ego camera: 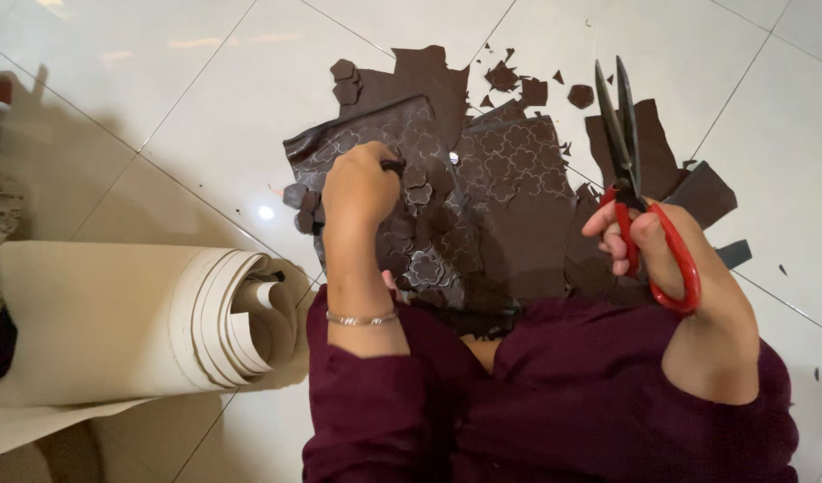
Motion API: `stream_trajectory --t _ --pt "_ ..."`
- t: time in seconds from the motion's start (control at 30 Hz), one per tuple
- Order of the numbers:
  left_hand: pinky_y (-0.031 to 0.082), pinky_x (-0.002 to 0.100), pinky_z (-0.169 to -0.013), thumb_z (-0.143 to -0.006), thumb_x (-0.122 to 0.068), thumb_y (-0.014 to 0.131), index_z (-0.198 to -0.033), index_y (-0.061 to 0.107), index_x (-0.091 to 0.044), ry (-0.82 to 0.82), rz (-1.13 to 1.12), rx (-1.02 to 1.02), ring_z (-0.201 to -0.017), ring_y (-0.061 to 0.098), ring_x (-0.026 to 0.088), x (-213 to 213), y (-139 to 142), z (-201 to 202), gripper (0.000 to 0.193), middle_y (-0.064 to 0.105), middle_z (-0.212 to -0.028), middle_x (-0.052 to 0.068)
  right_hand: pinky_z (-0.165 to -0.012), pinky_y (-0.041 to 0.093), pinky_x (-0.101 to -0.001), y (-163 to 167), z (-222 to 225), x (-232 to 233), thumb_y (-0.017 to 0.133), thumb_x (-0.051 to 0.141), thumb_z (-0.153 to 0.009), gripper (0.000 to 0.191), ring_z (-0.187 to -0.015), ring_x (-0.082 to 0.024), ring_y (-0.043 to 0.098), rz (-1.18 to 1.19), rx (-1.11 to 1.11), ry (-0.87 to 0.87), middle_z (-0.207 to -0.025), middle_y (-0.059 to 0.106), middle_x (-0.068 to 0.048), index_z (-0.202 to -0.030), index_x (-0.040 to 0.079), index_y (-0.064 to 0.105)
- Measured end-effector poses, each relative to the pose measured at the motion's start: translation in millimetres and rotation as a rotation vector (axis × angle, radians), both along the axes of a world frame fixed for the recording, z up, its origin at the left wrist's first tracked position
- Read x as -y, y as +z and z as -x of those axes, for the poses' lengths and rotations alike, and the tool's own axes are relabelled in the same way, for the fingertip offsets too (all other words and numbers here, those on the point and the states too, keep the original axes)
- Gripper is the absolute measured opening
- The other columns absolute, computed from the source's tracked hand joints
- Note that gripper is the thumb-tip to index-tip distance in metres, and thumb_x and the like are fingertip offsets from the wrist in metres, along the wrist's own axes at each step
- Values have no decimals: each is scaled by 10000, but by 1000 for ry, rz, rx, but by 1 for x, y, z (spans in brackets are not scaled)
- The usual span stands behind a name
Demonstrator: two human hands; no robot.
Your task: The person sits on the floor and uses red-handled scissors to cut flower-shaped pieces from a brown patterned fabric. They repeatedly pick up small cutouts, trim their edges, and place them on the floor among other cut pieces.
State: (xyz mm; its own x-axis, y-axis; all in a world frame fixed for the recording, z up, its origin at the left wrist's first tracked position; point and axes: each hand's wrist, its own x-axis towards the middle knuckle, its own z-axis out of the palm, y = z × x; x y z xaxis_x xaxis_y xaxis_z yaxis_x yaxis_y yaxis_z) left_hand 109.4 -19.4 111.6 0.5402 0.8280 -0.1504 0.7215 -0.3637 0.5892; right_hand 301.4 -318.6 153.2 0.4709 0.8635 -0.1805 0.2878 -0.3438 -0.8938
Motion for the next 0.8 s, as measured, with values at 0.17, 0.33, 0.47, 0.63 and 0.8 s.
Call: stream_trajectory --t 0.17,0.33,0.47,0.63,0.8 --pt "493 545 -975 -842 -111 668 -1129 749 -154 66 7 -322 -1184 612 384 -21 -39 -16 301 673 -1254 153 -589 488 -275 -3 -6 6 359 758 -948 847 -625 -126 534 8 -32 -53 -710 532 -17 -1035 -28 662" --pt "296 699 -1102 -863 -170 715 -1215 678 -116 -41 -304 -374 -1358 452 395 3 -79 -68 358 538 -1389 173 -595 487 -276 -7 -11 9 376 708 -985 784 -628 -121 542 -3 10 -105 -719 545 -8 -1027 -18 672" --pt "306 611 -1183 -873 -121 675 -1317 610 -115 -400 -411 -286 -1409 421 310 56 -125 -109 449 509 -1459 105 -607 494 -264 -15 -13 3 388 664 -1014 727 -641 -109 542 -7 14 -113 -726 550 6 -1042 -4 673" --pt "319 625 -1101 -867 -148 551 -1331 568 -169 -535 -530 44 -1386 405 341 96 -178 -118 465 458 -1479 113 -572 517 -276 -26 -13 -8 385 543 -1011 607 -586 -125 575 181 1 -185 -668 565 4 -1004 30 709" --pt "384 604 -1115 -980 -185 534 -1196 617 -165 -577 -461 -99 -1244 575 339 100 -184 -123 232 568 -1314 101 -579 507 -281 -28 -12 -11 433 512 -1032 557 -596 -125 563 190 -47 -196 -677 559 0 -1003 32 714"
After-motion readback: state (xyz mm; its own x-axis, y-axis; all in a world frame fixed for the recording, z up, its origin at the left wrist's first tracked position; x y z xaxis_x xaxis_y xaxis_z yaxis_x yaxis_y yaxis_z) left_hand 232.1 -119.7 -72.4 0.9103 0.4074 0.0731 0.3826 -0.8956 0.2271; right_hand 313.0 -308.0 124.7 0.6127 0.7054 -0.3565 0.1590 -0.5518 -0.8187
